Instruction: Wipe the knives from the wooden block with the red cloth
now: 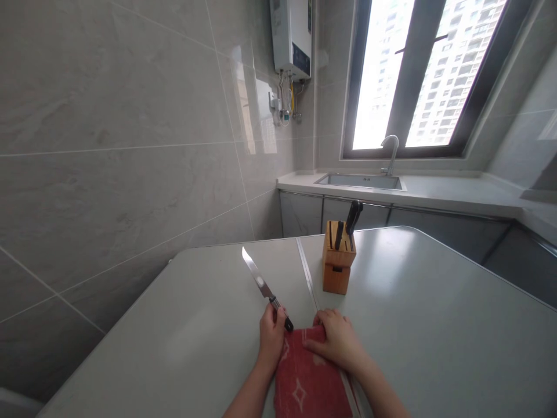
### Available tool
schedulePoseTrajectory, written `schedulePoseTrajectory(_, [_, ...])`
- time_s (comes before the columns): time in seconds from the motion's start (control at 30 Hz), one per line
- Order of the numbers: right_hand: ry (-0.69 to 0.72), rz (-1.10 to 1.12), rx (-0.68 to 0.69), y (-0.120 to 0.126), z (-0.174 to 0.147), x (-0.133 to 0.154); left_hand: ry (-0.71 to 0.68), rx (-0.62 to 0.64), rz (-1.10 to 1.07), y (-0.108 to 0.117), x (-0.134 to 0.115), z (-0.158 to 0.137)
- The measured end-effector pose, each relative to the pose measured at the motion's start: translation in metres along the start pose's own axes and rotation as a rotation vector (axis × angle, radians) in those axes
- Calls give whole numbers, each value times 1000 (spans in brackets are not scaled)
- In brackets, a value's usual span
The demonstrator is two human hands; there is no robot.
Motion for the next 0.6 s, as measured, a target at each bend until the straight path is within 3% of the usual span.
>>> schedulePoseTrajectory(0.1, [32, 77, 52, -1, 0, 0, -15, 33, -23, -4, -2, -1])
schedulePoseTrajectory(0.27, [29, 529, 111, 8, 2, 7, -5, 16, -27, 1, -7, -3])
schedulePoseTrajectory(0.43, [-141, 853, -143, 34, 5, -13, -39, 47, -41, 3, -17, -5])
schedulePoseTrajectory(0.6, [-160, 1087, -319, 36, 3, -16, -86, 242, -32, -17, -32, -14])
Point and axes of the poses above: each hand's wrist, its own z-axis towards the middle knuckle, its own y-axis out of the back of the hand, x = y × z, the point moved 8 cm from there along z, towards the middle knuckle, and after that the axes turned 4 degrees about -z, right-handed, at the moved point
